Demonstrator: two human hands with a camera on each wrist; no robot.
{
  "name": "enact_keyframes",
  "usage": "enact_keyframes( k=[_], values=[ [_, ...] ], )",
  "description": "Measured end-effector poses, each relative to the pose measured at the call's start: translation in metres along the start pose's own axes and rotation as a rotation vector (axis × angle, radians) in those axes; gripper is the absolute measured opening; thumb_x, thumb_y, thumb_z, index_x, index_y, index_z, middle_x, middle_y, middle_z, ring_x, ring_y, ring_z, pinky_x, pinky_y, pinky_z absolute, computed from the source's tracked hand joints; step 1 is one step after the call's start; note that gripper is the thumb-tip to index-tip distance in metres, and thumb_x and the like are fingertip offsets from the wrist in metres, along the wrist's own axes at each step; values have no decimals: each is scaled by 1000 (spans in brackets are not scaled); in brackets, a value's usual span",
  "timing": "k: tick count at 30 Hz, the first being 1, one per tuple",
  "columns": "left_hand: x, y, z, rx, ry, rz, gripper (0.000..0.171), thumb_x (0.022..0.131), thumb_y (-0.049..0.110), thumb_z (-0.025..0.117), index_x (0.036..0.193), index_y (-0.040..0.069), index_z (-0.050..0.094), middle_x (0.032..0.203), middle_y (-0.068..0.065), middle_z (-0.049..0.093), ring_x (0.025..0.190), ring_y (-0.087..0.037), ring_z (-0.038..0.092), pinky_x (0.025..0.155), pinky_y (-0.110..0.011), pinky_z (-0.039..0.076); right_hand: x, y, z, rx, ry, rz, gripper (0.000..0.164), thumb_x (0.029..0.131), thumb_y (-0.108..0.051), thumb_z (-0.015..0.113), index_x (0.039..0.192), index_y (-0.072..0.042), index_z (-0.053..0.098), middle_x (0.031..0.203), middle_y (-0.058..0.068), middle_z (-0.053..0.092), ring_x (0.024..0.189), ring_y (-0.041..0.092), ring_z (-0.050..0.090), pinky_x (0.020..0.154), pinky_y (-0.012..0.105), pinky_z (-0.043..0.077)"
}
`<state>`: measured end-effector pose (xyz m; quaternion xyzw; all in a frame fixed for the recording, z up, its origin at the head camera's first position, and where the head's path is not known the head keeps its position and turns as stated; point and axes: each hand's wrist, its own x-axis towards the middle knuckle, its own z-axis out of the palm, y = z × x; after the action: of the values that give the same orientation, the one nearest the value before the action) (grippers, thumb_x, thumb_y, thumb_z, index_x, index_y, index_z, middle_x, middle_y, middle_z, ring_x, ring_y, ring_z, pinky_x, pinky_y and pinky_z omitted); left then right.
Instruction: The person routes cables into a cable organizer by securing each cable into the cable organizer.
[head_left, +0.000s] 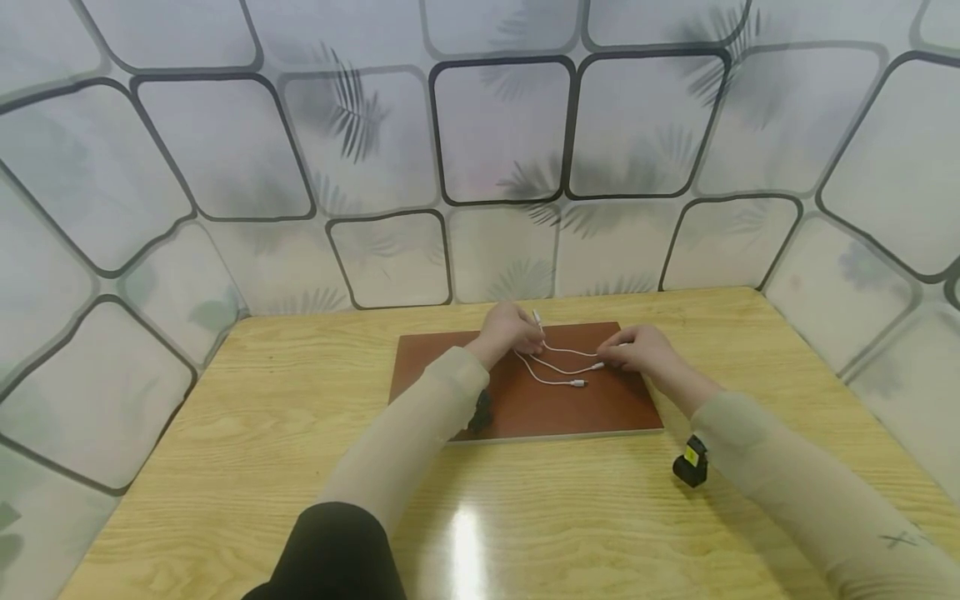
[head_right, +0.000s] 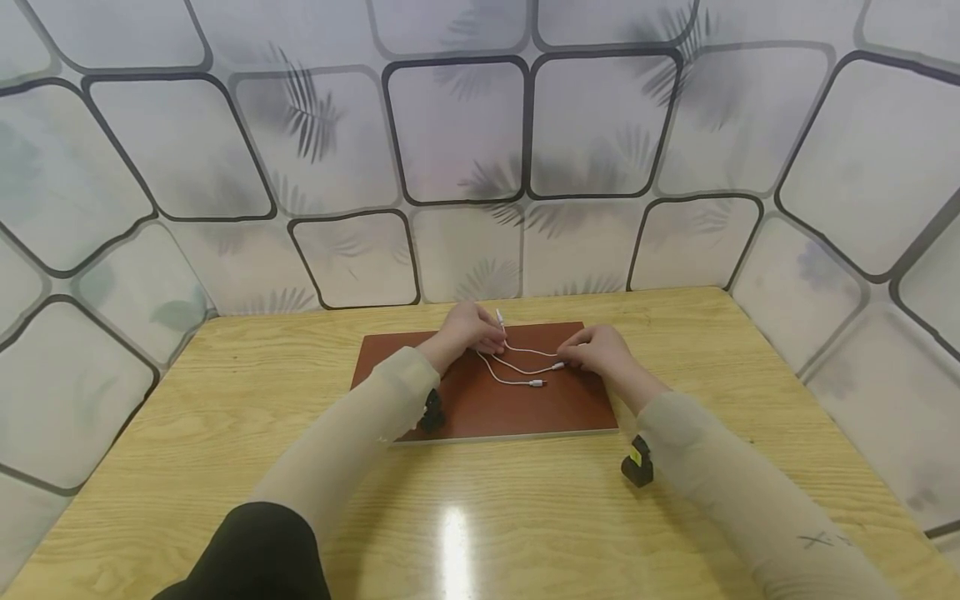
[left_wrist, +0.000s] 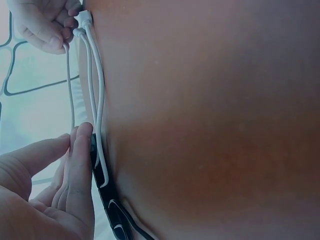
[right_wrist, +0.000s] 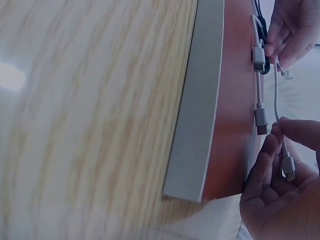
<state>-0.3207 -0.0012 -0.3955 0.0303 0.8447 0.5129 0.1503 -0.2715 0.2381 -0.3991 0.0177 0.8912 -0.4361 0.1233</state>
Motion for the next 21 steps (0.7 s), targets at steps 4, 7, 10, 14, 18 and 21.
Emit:
enact_keyframes(
  k=[4, 7, 10, 14, 18, 21],
  values=[
    [1, 0, 0, 29, 6, -13, 11, 95, 0, 76, 103, -7, 80, 100, -24, 80, 75, -22, 82, 67, -24, 66, 2, 1, 1, 5, -8, -6, 30, 103, -20, 70, 118, 4, 77, 111, 11, 74, 92, 14, 67, 93, 38, 62],
    [2, 0, -1, 36, 13, -26, 11, 94, 0, 77, 102, -7, 81, 99, -24, 80, 69, -20, 81, 66, -24, 66, 3, 2, 2, 5, -3, -11, 28, 103, -20, 70, 117, 4, 77, 108, 9, 74, 90, 13, 66, 91, 37, 62],
    [2, 0, -1, 30, 17, -43, 10, 94, -1, 77, 101, -8, 81, 98, -24, 80, 61, -15, 77, 65, -24, 65, 3, 1, 3, 4, 2, -11, 27, 102, -20, 70, 115, 3, 78, 107, 8, 74, 88, 11, 66, 88, 35, 62],
    [2, 0, -1, 11, 19, -65, 10, 93, -2, 78, 100, -9, 80, 97, -25, 80, 54, -11, 72, 63, -25, 65, 3, 0, 4, 0, 9, -7, 27, 101, -20, 71, 114, 3, 79, 108, 8, 74, 87, 9, 65, 86, 32, 61],
    [5, 0, 0, 31, 26, -85, 9, 92, -2, 78, 98, -8, 80, 95, -23, 80, 53, -11, 73, 62, -24, 65, 2, -1, 5, -18, 18, -15, 28, 101, -20, 72, 113, 4, 78, 107, 9, 73, 85, 10, 64, 83, 31, 60],
    [6, 0, 0, 62, 33, -99, 9, 92, -1, 77, 98, -7, 80, 93, -21, 80, 52, -10, 73, 62, -24, 65, 1, -2, 5, -25, 19, -17, 29, 100, -20, 72, 114, 5, 77, 106, 9, 73, 85, 11, 64, 82, 30, 60]
  ],
)
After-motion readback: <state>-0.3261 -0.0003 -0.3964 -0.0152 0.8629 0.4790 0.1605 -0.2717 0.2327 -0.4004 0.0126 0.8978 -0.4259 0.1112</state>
